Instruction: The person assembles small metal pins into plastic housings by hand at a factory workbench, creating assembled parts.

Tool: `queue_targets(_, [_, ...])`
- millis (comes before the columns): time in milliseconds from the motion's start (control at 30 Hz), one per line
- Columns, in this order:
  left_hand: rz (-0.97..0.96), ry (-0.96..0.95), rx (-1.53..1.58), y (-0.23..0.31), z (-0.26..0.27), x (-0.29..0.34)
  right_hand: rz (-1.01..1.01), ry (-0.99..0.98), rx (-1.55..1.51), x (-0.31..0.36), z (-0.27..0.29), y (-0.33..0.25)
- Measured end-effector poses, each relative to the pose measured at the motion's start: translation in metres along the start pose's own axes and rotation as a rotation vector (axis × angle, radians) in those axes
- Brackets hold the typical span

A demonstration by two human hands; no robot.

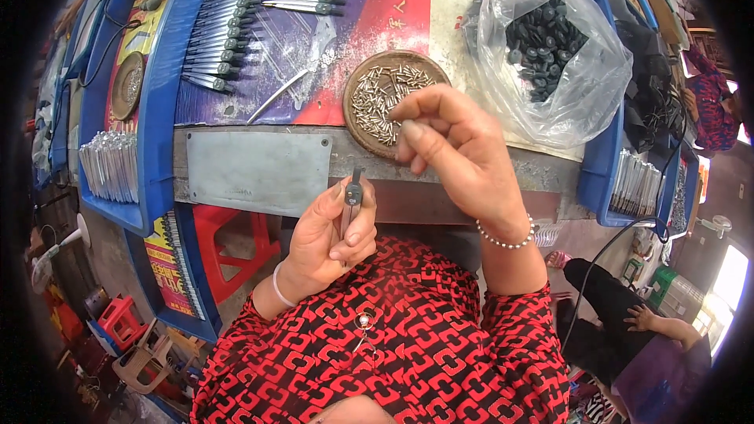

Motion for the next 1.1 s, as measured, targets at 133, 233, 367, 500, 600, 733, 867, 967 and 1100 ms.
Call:
queue_targets(133, [-0.007, 0.019, 0.053, 0.0, -0.002, -0.001, -0.089, -0.126, -0.124, 0.013, -0.015, 0.011])
queue_targets(233, [-0.016, 0.031, 0.047, -0.001, -0.001, -0.001, -0.132, -0.155, -0.176, 0.022, -0.028, 0.013])
queue_targets(367, [-0.002, 0.054, 0.017, -0.003, 0.001, -0.003, -0.065, -0.151, -0.054, 0.027, -0.032, 0.013])
queue_targets(500, [-0.008, 0.069, -0.021, -0.003, -0.002, -0.003, 0.003, -0.124, 0.015, 0.028, -0.032, 0.01])
queue_targets(600, [-0.007, 0.099, -0.059, -0.003, 0.001, -0.003, 0.13, -0.062, 0.178, 0.029, -0.033, 0.002])
queue_targets(733, [-0.013, 0.154, -0.109, -0.003, 0.005, -0.003, 0.499, 0.082, 0.712, 0.04, -0.043, -0.017])
queue_targets(867, [-0.027, 0.119, -0.17, -0.002, 0.007, -0.002, 0.504, 0.067, 0.706, 0.042, -0.047, -0.017])
queue_targets(967, [-0.036, 0.047, -0.15, 0.0, 0.0, 0.0, 0.094, -0.069, 0.408, 0.031, -0.037, -0.006])
queue_targets(1100, [-0.003, 0.017, -0.137, -0.003, -0.002, -0.001, 0.036, -0.226, 0.27, 0.023, -0.034, 0.011])
Point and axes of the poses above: each hand's wrist, its own x-axis away from the middle knuckle, its own z-axis out of the back of the hand, y = z × x, the point moved 7 cm from there along -x, towards the middle knuckle, and after that the axes turned 6 degrees about -z, right-handed, at the moved point
